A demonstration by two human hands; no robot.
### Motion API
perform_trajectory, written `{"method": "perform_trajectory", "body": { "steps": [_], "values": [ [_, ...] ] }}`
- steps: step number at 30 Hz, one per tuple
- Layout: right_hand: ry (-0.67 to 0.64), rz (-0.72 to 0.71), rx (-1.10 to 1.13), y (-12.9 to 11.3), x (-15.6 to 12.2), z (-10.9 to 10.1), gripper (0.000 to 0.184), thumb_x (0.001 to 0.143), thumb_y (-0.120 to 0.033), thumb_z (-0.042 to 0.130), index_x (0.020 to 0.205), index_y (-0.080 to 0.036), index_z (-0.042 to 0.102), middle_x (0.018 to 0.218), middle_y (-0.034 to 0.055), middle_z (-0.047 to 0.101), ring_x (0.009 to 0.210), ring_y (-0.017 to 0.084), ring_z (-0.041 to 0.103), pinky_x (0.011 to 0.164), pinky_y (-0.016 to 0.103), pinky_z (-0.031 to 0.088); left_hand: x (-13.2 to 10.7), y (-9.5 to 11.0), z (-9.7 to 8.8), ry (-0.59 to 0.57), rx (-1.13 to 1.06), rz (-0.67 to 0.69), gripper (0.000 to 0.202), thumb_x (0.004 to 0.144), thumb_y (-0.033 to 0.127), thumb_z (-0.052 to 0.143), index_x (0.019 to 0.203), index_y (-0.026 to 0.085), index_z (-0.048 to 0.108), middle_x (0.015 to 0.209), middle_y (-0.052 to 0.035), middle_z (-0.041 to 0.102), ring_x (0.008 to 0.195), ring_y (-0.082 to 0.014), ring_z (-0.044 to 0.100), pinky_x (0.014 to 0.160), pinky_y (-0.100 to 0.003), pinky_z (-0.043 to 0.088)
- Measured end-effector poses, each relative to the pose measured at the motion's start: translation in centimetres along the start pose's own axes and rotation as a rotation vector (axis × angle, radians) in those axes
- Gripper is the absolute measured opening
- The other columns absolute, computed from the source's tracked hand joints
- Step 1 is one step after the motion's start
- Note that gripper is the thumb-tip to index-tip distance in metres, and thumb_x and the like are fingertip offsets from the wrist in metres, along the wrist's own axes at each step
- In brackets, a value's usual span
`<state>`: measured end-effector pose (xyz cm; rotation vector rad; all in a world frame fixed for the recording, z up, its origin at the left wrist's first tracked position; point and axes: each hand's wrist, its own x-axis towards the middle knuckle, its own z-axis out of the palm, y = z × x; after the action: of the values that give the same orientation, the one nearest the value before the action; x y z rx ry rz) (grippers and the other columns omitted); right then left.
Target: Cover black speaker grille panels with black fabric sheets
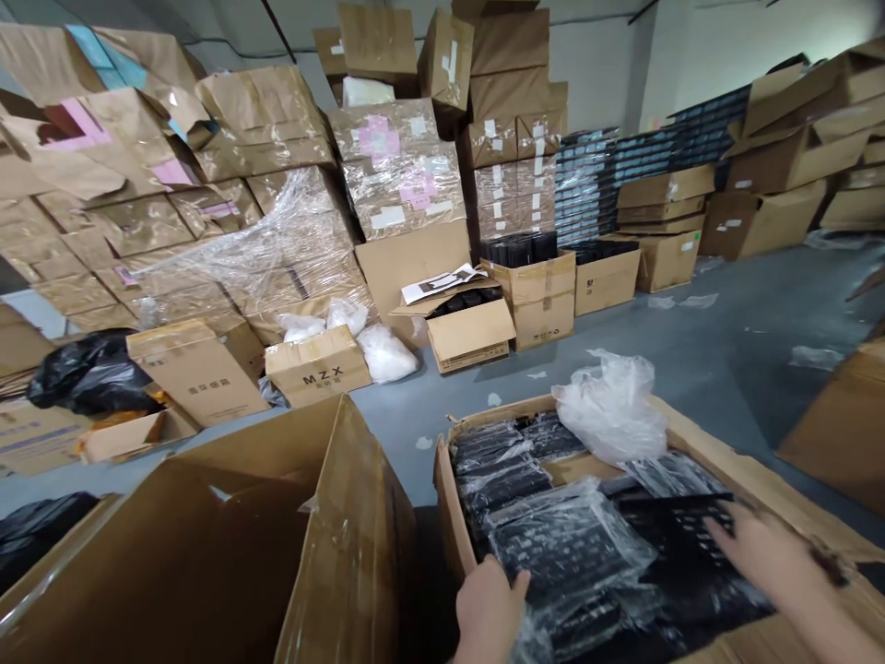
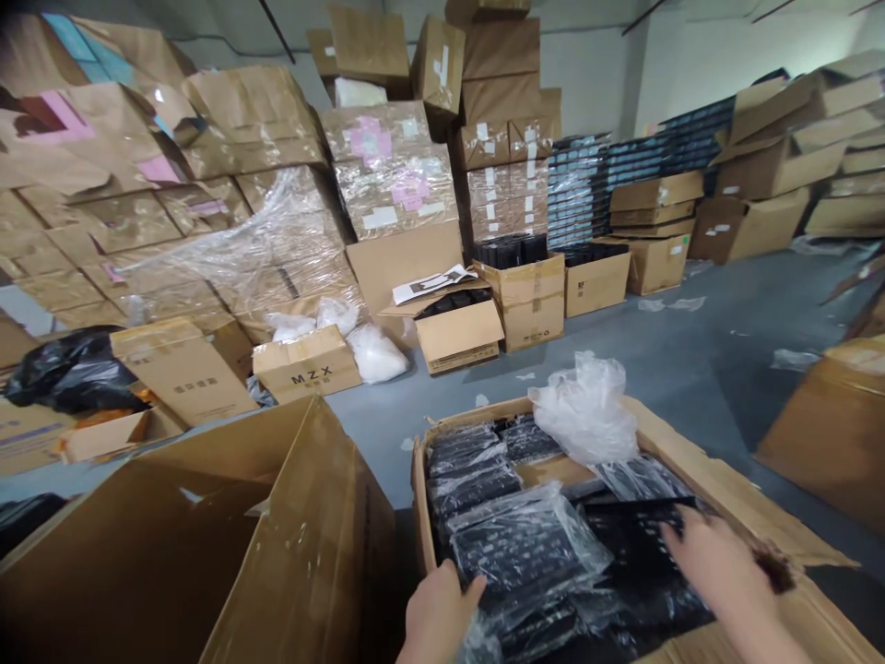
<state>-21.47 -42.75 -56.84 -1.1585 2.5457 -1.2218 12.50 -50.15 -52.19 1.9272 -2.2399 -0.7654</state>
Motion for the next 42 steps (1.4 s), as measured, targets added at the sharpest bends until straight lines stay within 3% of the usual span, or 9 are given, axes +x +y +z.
{"method": "perform_trajectory", "body": {
  "steps": [4,9,15,20,23,26,30,34,42],
  "values": [
    [-0.367,-0.057,0.161,-4.6,-3.3,5.0,0.035,0.059,-0.048,0.052,0.077,-0.02,0.062,0.066,0.0069,0.065,0.066,0.024,0.061,0.066,0.034,0.046,1.0,0.1,1.0,-0.051,0.006,0.061,0.021,0.071,0.024,0.042,0.075,0.015,0.06,0.079,-0.0182,0.063,0.08,-0.0323,0.058,0.067,-0.042,0.04],
    [-0.44,0.05,0.272,-6.5,-4.8,8.0,0.037,0.054,-0.043,0.057,0.079,-0.016,0.062,0.083,0.0109,0.066,0.085,0.029,0.057,0.078,0.037,0.041,1.2,-0.9,1.3,0.023,-0.09,0.171,0.02,0.073,0.017,0.034,0.07,0.017,0.054,0.08,-0.0106,0.057,0.074,-0.0214,0.055,0.067,-0.033,0.039],
    [-0.56,0.211,0.527,-7.2,-4.5,6.3,0.026,0.054,-0.042,0.059,0.059,-0.017,0.062,0.067,0.0044,0.066,0.076,0.024,0.058,0.071,0.03,0.043,0.9,0.2,0.8,0.222,-0.737,0.253,0.018,0.067,0.021,0.041,0.05,0.018,0.033,0.049,0.0062,0.028,0.048,-0.0083,0.032,0.048,-0.019,0.025],
    [-0.657,0.459,0.735,-8.3,-5.3,5.3,0.023,0.06,-0.04,0.059,0.068,-0.019,0.058,0.053,-0.0012,0.059,0.045,0.013,0.054,0.041,0.022,0.039,2.4,1.8,0.4,0.288,-1.164,0.052,0.011,0.057,0.019,0.047,0.068,0.019,0.044,0.048,0.0083,0.034,0.043,-0.0074,0.033,0.045,-0.018,0.026],
    [-0.664,0.536,0.883,-8.4,-5.3,4.4,0.018,0.06,-0.033,0.062,0.073,-0.021,0.056,0.056,-0.0025,0.06,0.051,0.012,0.057,0.042,0.019,0.041,2.9,1.7,0.3,0.192,-1.048,0.1,0.019,0.059,0.017,0.043,0.077,0.018,0.049,0.049,0.0065,0.04,0.047,-0.0101,0.04,0.049,-0.019,0.031],
    [-0.679,0.57,0.999,-8.7,-5.2,3.5,0.019,0.06,-0.03,0.063,0.074,-0.022,0.055,0.063,-0.002,0.063,0.06,0.015,0.06,0.045,0.021,0.044,2.6,1.4,0.2,0.259,-0.809,0.18,0.012,0.061,0.015,0.039,0.051,0.018,0.044,0.05,0.0035,0.038,0.053,-0.0115,0.039,0.054,-0.022,0.03],
    [-0.789,0.558,1.123,-9.8,-5.6,2.9,0.02,0.064,-0.031,0.063,0.08,-0.019,0.057,0.068,0.0007,0.066,0.064,0.017,0.061,0.055,0.025,0.047,2.1,1.7,-0.2,0.327,-0.562,0.204,0.015,0.064,0.015,0.039,0.05,0.018,0.045,0.056,0.0001,0.044,0.058,-0.0136,0.04,0.058,-0.025,0.027],
    [-0.873,0.506,1.192,-10.2,-6.2,2.4,0.023,0.065,-0.028,0.064,0.085,-0.019,0.057,0.067,-0.0002,0.066,0.055,0.013,0.061,0.053,0.022,0.047,2.5,1.8,-0.2,0.365,-0.809,0.132,0.018,0.066,0.02,0.037,0.051,0.018,0.046,0.051,0.0011,0.044,0.053,-0.0134,0.042,0.054,-0.023,0.029],
    [-0.747,0.665,1.183,-9.5,-6.2,2.5,0.02,0.062,-0.022,0.068,0.076,-0.018,0.053,0.065,0.0019,0.067,0.054,0.015,0.062,0.046,0.019,0.048,2.4,2.8,0.9,0.524,-1.095,0.093,0.015,0.062,0.026,0.04,0.048,0.019,0.037,0.047,0.0057,0.031,0.048,-0.0093,0.032,0.048,-0.02,0.027]
  ]
}}
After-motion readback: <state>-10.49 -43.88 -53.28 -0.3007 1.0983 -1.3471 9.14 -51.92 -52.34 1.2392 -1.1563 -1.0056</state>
